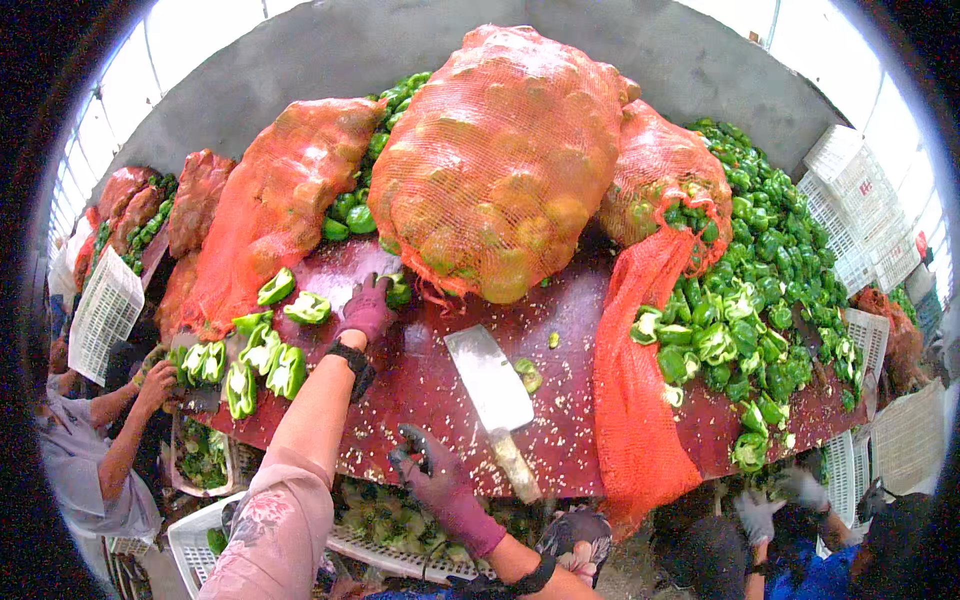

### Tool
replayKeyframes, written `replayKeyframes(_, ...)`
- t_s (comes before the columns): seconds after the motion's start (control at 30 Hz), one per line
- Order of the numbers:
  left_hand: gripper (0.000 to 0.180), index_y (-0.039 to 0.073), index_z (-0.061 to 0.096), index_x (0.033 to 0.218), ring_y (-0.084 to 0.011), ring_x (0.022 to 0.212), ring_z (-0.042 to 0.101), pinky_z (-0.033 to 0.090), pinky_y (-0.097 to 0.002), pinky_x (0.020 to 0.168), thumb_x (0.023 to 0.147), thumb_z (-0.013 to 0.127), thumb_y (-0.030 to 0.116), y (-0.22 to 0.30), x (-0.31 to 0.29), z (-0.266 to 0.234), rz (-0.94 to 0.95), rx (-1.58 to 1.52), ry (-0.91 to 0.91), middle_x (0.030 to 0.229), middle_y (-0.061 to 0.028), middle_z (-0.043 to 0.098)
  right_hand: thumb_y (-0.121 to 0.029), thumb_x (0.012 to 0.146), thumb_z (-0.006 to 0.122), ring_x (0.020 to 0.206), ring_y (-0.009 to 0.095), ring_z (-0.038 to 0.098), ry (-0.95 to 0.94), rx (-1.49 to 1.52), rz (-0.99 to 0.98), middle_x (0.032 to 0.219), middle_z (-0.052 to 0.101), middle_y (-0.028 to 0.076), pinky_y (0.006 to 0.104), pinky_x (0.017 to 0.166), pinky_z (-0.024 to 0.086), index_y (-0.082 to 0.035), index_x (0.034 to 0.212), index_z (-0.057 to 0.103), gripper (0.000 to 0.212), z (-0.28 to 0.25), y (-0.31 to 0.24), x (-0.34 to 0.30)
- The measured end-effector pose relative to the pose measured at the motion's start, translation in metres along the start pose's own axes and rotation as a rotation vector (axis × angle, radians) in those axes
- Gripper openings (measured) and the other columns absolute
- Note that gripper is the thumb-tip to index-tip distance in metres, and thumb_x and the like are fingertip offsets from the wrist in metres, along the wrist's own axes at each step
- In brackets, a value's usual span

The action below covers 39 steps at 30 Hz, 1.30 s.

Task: The person prepares green peppers by hand, removing the seeds and stems from sliced pieces and dropping the cleaned peppers into a plastic bin located beneath the work table.

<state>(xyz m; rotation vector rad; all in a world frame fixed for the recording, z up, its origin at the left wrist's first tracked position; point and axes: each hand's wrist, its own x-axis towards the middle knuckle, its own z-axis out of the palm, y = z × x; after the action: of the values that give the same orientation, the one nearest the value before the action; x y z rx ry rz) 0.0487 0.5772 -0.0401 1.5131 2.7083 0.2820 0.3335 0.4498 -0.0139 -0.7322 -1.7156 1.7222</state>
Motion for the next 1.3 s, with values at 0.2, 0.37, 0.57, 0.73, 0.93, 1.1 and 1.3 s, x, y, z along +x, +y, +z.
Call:
replayKeyframes(0.2, 0.05, 0.019, 0.054, 0.123, -0.0353, 0.11, 0.056, 0.048, -0.0452, 0.088, 0.073, 0.063, 0.015, -0.02, -0.008, -0.003, 0.152, -0.083, -0.077, 0.128, -0.0126, 0.049, -0.016, 0.091, 0.06, 0.078, 0.011, 0.059, 0.024, 0.272, 0.101, 0.096, 0.063, 0.007, 0.0275, 0.068, 0.052, -0.002, 0.128, 0.05, 0.041, -0.002, 0.012, 0.004)
replayKeyframes(0.37, 0.045, 0.019, 0.062, 0.113, -0.034, 0.108, 0.056, 0.045, -0.0431, 0.091, 0.068, 0.064, 0.013, -0.023, -0.091, -0.036, 0.461, -0.095, -0.097, 0.122, -0.0107, 0.055, -0.021, 0.088, 0.066, 0.083, 0.014, 0.059, 0.224, 0.216, 0.058, 0.1, 0.062, 0.011, 0.0285, 0.07, 0.052, 0.002, 0.123, 0.051, 0.045, -0.014, 0.024, 0.02)
replayKeyframes(0.57, 0.045, 0.015, 0.063, 0.106, -0.0374, 0.118, 0.051, 0.047, -0.0414, 0.094, 0.064, 0.072, 0.002, -0.01, -0.211, -0.096, 0.81, -0.385, -0.147, 0.129, -0.0164, 0.052, -0.027, 0.085, 0.069, 0.102, 0.021, 0.056, 0.008, 0.205, 0.123, 0.116, 0.058, 0.014, 0.0328, 0.086, 0.048, 0.001, 0.131, 0.046, 0.059, -0.021, 0.028, 0.02)
replayKeyframes(0.73, 0.055, 0.013, 0.05, 0.13, -0.0282, 0.122, 0.051, 0.044, -0.0376, 0.099, 0.079, 0.066, 0.002, -0.01, -0.249, -0.099, 0.473, -0.966, -0.051, 0.137, -0.0142, 0.047, -0.017, 0.086, 0.066, 0.099, 0.013, 0.056, -0.13, 0.135, -0.333, 0.115, 0.057, 0.006, 0.0269, 0.084, 0.048, -0.003, 0.136, 0.042, 0.057, -0.007, 0.014, 0.004)
replayKeyframes(0.93, 0.049, 0.004, 0.037, 0.139, -0.0155, 0.103, 0.057, 0.048, -0.0288, 0.089, 0.095, 0.054, 0.012, 0.03, -0.304, -0.078, -0.263, -1.868, -0.124, 0.119, -0.0073, 0.057, -0.021, 0.084, 0.07, 0.103, 0.02, 0.058, -0.14, 0.46, 0.07, 0.118, 0.057, 0.011, 0.0319, 0.085, 0.05, -0.008, 0.139, 0.038, 0.065, 0.014, 0.006, -0.005)
replayKeyframes(1.1, 0.052, 0.003, 0.04, 0.137, -0.0146, 0.105, 0.055, 0.046, -0.027, 0.09, 0.089, 0.058, 0.006, 0.01, -0.309, -0.057, -0.25, -1.671, -0.082, 0.121, -0.0073, 0.055, -0.035, 0.073, 0.075, 0.101, 0.035, 0.058, -0.032, -0.297, -0.244, 0.113, 0.055, 0.018, 0.0421, 0.091, 0.047, -0.008, 0.133, 0.041, 0.074, 0.01, 0.015, -0.007)
replayKeyframes(1.3, 0.051, 0.0, 0.044, 0.134, -0.0179, 0.11, 0.055, 0.045, -0.0295, 0.093, 0.085, 0.061, 0.005, 0.002, -0.305, -0.041, -0.006, -1.122, 0.058, 0.125, -0.011, 0.055, -0.038, 0.073, 0.073, 0.103, 0.039, 0.058, -0.197, -0.722, -0.204, 0.118, 0.055, 0.017, 0.0436, 0.086, 0.048, -0.005, 0.12, 0.046, 0.064, 0.003, 0.006, 0.004)
